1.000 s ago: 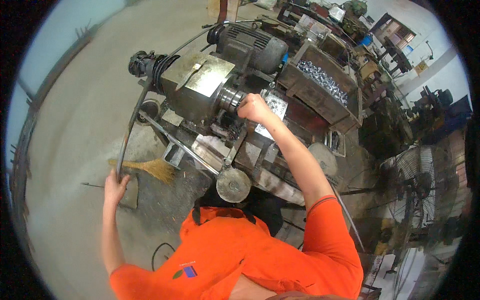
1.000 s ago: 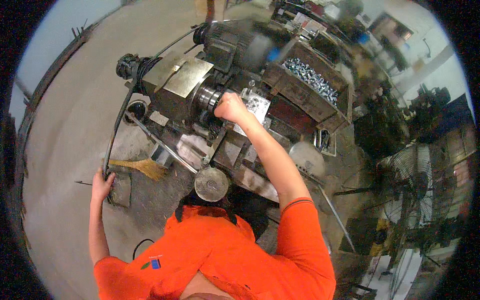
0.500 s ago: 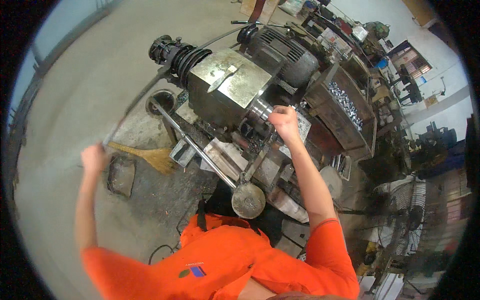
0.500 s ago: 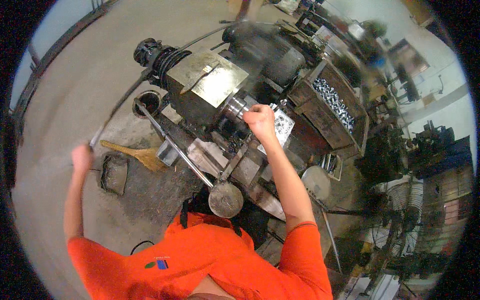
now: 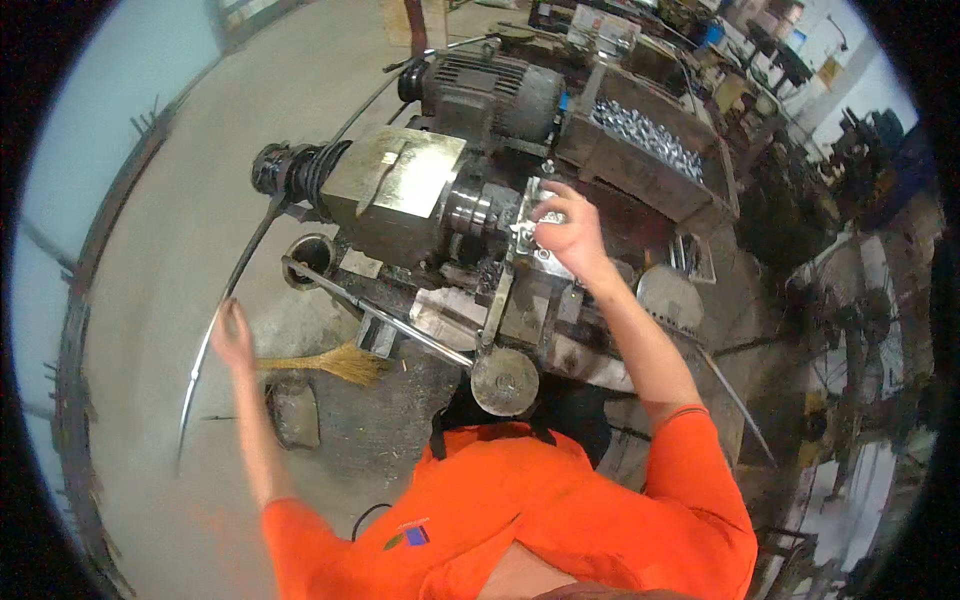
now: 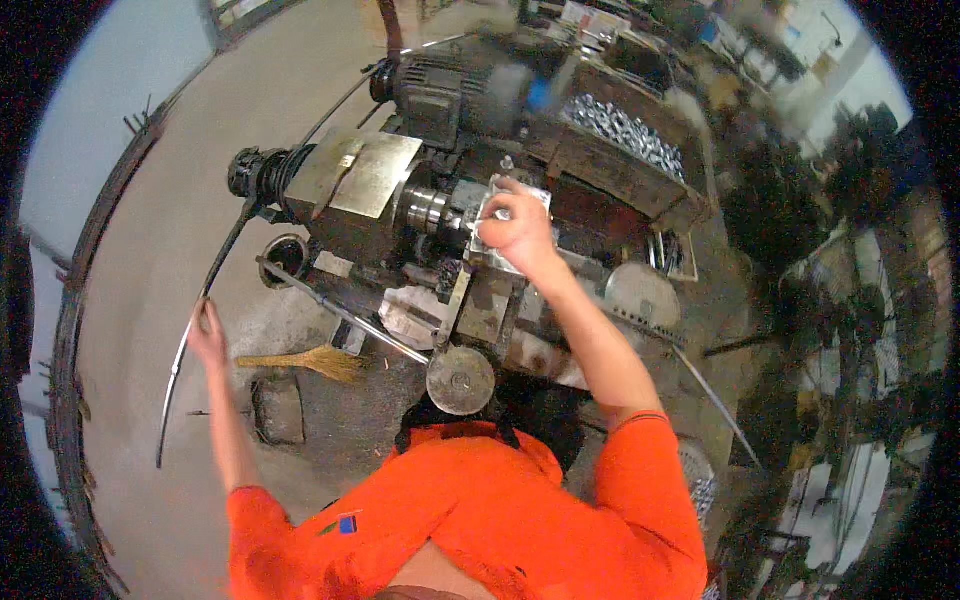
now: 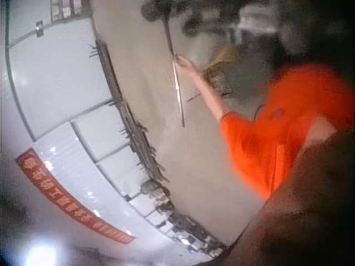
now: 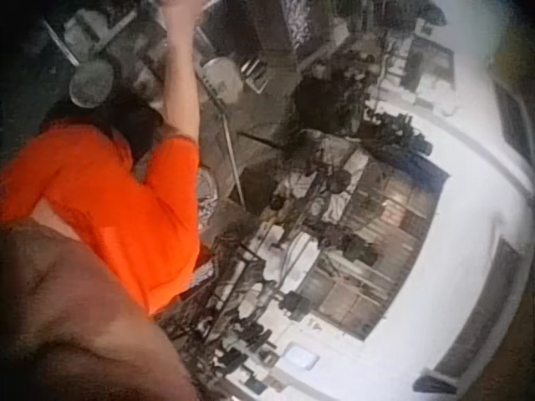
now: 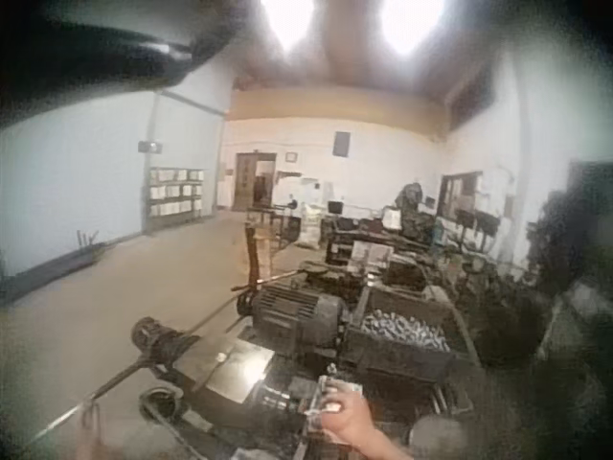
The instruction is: The person operates a metal turning machine in a workshop, repeatedly inserting small metal parts into the machine and using a long metal rod to manipulate the components. The person removes processed parts and places them into a perforated metal basket. The cycle of loading, operating, and unloading continues throughout the clip.
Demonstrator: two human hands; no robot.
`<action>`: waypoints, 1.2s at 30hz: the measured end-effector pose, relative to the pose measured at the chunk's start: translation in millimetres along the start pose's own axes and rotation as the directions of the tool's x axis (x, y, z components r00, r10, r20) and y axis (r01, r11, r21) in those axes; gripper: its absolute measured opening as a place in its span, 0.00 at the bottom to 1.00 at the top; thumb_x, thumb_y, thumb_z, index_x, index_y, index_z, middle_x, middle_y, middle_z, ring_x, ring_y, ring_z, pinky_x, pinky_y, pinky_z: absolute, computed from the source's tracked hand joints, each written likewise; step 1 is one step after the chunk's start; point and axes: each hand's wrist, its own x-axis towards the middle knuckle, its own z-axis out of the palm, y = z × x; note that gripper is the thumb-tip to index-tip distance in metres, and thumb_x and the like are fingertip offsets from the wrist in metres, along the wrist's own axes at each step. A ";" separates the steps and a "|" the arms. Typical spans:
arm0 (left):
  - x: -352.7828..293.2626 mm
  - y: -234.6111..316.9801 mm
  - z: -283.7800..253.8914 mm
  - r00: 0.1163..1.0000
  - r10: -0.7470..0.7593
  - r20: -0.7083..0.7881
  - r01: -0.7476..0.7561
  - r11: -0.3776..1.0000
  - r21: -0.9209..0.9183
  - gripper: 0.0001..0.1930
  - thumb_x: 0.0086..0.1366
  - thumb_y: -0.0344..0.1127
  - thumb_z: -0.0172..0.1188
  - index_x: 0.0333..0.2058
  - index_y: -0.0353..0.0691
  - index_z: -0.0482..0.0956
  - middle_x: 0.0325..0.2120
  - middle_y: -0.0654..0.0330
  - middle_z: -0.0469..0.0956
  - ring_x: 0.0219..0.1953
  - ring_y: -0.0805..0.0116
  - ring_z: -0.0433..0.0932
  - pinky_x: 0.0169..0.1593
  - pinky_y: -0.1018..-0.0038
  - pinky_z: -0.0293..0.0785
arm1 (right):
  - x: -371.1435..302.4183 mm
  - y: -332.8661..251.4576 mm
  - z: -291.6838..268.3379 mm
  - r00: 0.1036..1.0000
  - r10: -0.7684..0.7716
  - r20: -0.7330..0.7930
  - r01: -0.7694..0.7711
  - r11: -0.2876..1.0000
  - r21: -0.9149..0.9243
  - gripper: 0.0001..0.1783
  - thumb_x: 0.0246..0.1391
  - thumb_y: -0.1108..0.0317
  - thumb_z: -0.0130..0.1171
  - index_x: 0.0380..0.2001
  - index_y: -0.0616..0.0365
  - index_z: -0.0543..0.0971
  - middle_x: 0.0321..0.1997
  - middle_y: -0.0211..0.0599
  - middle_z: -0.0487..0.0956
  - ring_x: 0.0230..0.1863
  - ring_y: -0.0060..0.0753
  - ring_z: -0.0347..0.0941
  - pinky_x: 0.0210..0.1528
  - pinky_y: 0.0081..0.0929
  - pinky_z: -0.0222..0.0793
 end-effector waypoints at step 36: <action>-61.2 106.8 129.5 0.556 -0.550 0.623 0.815 0.508 -0.279 0.18 0.57 0.38 0.54 0.41 0.32 0.65 0.25 0.52 0.73 0.19 0.62 0.75 0.17 0.71 0.76 | -454.1 59.2 -163.8 0.383 0.844 -0.375 -0.894 0.237 -0.379 0.16 0.33 0.61 0.50 0.23 0.63 0.75 0.19 0.55 0.73 0.26 0.58 0.70 0.30 0.42 0.65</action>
